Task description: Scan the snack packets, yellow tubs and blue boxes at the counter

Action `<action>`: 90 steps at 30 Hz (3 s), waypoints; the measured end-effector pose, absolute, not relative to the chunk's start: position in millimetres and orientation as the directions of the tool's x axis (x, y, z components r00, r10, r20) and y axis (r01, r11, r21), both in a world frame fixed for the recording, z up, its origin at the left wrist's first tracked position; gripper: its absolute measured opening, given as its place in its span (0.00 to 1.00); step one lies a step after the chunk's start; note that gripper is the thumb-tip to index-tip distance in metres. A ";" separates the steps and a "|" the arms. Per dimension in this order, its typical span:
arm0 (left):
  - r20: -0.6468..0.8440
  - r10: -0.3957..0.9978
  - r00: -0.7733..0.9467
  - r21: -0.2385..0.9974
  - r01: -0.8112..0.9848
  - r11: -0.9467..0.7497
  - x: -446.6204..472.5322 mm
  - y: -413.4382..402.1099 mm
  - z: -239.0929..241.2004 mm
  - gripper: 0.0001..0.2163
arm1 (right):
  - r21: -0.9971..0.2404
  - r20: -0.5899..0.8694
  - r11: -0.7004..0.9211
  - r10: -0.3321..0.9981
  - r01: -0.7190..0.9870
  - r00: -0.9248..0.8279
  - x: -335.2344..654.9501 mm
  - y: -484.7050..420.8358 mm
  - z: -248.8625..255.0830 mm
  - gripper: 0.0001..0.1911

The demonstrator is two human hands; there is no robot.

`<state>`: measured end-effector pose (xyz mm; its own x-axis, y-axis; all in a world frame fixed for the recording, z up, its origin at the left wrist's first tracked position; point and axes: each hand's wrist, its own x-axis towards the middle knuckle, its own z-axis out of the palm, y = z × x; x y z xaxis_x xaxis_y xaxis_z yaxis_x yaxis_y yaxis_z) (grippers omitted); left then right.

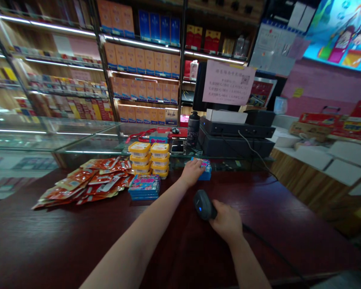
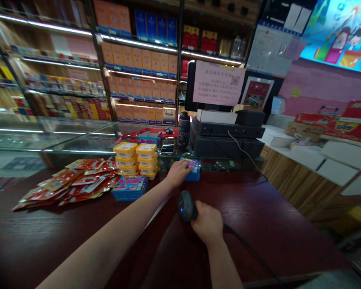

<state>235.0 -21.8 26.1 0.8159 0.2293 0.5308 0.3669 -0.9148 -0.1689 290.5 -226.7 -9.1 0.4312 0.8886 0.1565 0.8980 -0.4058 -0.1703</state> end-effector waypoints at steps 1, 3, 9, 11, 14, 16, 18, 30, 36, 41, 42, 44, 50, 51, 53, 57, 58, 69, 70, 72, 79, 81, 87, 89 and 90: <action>0.539 0.256 0.802 -0.131 0.380 -0.916 235.6 -21.5 22.1 0.10 | -0.170 0.157 -0.403 0.890 0.899 0.429 291.0 -226.5 -10.0 0.08; 0.593 0.321 0.739 -0.024 0.415 -0.909 232.6 -19.9 14.8 0.11 | -0.170 0.158 -0.401 0.891 0.900 0.427 291.9 -226.1 -11.3 0.08; 0.659 0.587 0.470 0.435 0.399 -0.807 222.7 -9.0 -1.0 0.06 | -0.175 0.165 -0.389 0.894 0.905 0.416 293.5 -225.0 -14.1 0.08; 0.654 0.603 0.458 0.476 0.370 -0.798 226.3 -7.9 -2.0 0.05 | -0.180 0.159 -0.391 0.894 0.903 0.419 293.6 -224.6 -14.3 0.08; 0.646 0.627 0.436 0.492 0.390 -0.778 233.8 -9.8 1.1 0.05 | -0.172 0.149 -0.402 0.892 0.899 0.428 293.4 -224.5 -13.2 0.07; 0.635 0.638 0.435 0.486 0.417 -0.768 237.2 -12.0 4.5 0.06 | -0.161 0.148 -0.407 0.891 0.899 0.429 292.9 -224.7 -12.0 0.07; 0.627 0.640 0.445 0.464 0.447 -0.765 237.7 -14.2 7.3 0.06 | -0.152 0.150 -0.403 0.893 0.902 0.424 292.3 -225.0 -10.7 0.07; 0.660 0.478 0.580 0.201 0.476 -0.856 158.0 -54.1 10.1 0.08 | -0.142 0.141 -0.364 0.913 0.920 0.383 286.3 -234.6 -1.2 0.08; 0.669 0.561 0.487 0.151 0.650 -0.744 93.2 -65.2 -4.4 0.12 | -0.120 0.097 -0.410 0.901 0.904 0.422 284.0 -233.3 -2.2 0.08; 0.641 0.687 0.341 0.213 0.782 -0.586 72.1 -63.1 -22.6 0.25 | -0.081 0.108 -0.414 0.900 0.906 0.421 283.8 -235.2 -4.2 0.10; 0.629 0.700 0.338 0.210 0.793 -0.572 70.9 -63.1 -24.5 0.26 | -0.081 0.118 -0.413 0.900 0.907 0.420 284.1 -235.6 -4.9 0.10; 0.610 0.710 0.352 0.198 0.800 -0.566 69.8 -63.8 -25.7 0.26 | -0.088 0.138 -0.411 0.897 0.908 0.419 284.9 -236.1 -6.4 0.11; 0.573 0.634 0.519 0.165 0.685 -0.710 69.1 -68.2 -18.3 0.22 | -0.082 0.123 -0.437 0.887 0.896 0.444 287.0 -234.8 -11.1 0.09; 0.577 0.599 0.555 0.153 0.647 -0.747 69.0 -68.9 -16.5 0.22 | -0.079 0.128 -0.437 0.887 0.896 0.444 287.0 -234.5 -11.5 0.10; 0.601 0.533 0.596 0.135 0.581 -0.802 68.1 -70.2 -12.5 0.20 | -0.075 0.132 -0.439 0.886 0.895 0.445 287.0 -234.3 -11.5 0.11; 0.659 0.541 0.522 0.192 0.579 -0.793 63.1 -71.2 -5.5 0.15 | -0.084 0.118 -0.439 0.887 0.895 0.446 286.4 -234.4 -9.1 0.09; 0.665 0.563 0.490 0.231 0.582 -0.780 62.2 -70.9 -5.1 0.15 | -0.089 0.116 -0.438 0.887 0.894 0.446 286.3 -234.5 -8.6 0.08; 0.206 0.940 0.271 0.947 -0.299 -0.122 105.9 -74.4 -25.3 0.21 | -0.107 0.212 -0.437 0.868 0.893 0.450 288.7 -235.3 -12.3 0.11; 0.182 0.946 0.269 0.939 -0.333 -0.086 107.8 -74.9 -26.0 0.22 | -0.114 0.221 -0.434 0.866 0.894 0.448 288.9 -235.7 -12.3 0.11; 0.164 0.956 0.243 0.933 -0.354 -0.071 108.8 -74.2 -27.9 0.23 | -0.127 0.239 -0.422 0.865 0.898 0.441 289.3 -236.6 -12.0 0.14; 0.173 0.971 0.167 0.960 -0.251 -0.128 110.3 -64.1 -41.9 0.17 | -0.132 0.274 -0.244 0.922 0.961 0.272 291.4 -240.4 -14.2 0.15; 0.183 0.969 0.166 0.964 -0.224 -0.144 111.3 -62.9 -44.4 0.15 | -0.144 0.282 -0.167 0.938 0.976 0.202 293.0 -240.6 -16.7 0.15; 0.182 0.969 0.167 0.973 -0.173 -0.153 111.0 -62.5 -44.3 0.09 | -0.160 0.293 -0.088 0.947 0.983 0.132 298.2 -240.3 -21.7 0.16; 0.171 0.972 0.161 0.977 -0.157 -0.146 110.5 -62.4 -43.8 0.08 | -0.158 0.299 -0.084 0.945 0.984 0.129 299.0 -240.8 -21.6 0.16; 0.168 0.973 0.159 0.978 -0.155 -0.143 110.3 -62.4 -43.7 0.08 | -0.158 0.300 -0.081 0.946 0.984 0.126 299.2 -241.2 -21.3 0.16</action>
